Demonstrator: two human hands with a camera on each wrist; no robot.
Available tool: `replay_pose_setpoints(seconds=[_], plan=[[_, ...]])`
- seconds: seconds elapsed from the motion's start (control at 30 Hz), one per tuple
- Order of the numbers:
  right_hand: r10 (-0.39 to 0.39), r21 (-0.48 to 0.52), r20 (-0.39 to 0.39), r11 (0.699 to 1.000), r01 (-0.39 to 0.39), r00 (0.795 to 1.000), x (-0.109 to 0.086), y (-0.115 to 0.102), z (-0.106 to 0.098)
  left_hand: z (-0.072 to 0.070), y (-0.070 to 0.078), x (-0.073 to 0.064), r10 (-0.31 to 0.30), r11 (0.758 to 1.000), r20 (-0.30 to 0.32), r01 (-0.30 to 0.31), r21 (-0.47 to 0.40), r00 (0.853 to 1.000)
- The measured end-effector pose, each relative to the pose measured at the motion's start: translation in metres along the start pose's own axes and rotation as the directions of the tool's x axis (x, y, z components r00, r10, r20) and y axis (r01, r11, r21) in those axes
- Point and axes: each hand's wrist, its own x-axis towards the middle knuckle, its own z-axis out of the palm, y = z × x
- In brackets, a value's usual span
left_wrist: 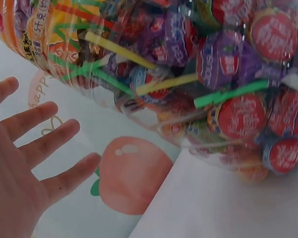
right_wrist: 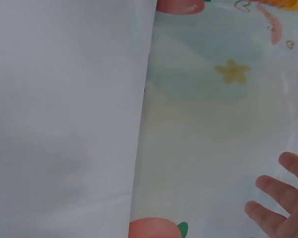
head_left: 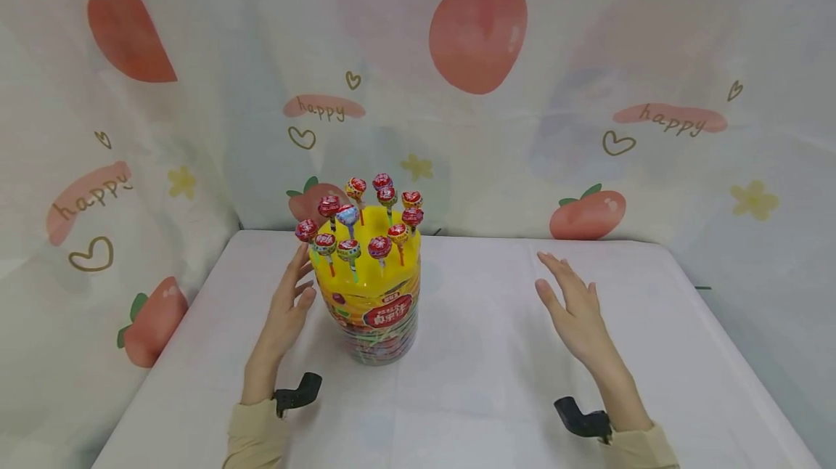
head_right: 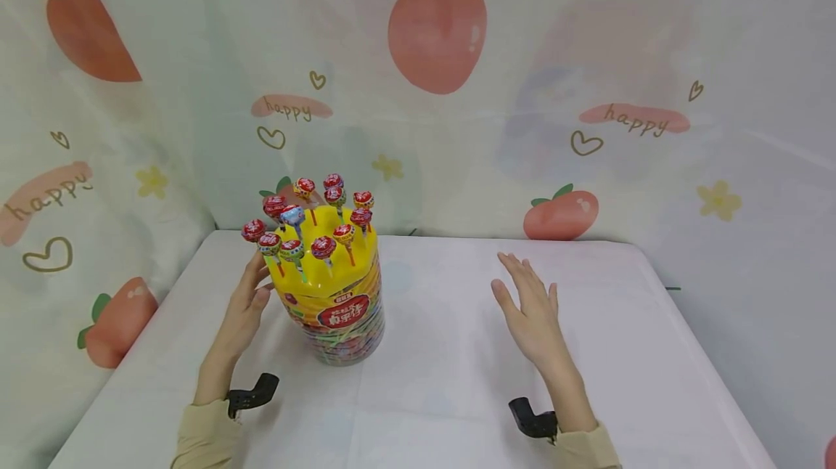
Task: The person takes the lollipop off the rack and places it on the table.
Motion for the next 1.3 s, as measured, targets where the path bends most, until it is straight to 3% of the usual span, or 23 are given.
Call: replay_pose_setpoints(seconds=[0.5,0.83,1.3], plan=[[-0.056,0.143,0.001,0.988,0.055,0.998,0.008,-0.022,0.003,0.014,0.004,-0.009,0.015,0.978,-0.067,-0.028,-0.205,0.998],[-0.075,0.17,0.005,0.983,0.073,0.997,0.008,-0.043,0.002,0.015,0.004,-0.014,-0.008,0.975,-0.075,-0.009,-0.224,0.997],[-0.124,0.258,-0.003,0.959,0.12,0.992,0.012,-0.071,0.022,0.013,0.007,-0.016,-0.037,0.97,-0.084,0.015,-0.245,0.996]])
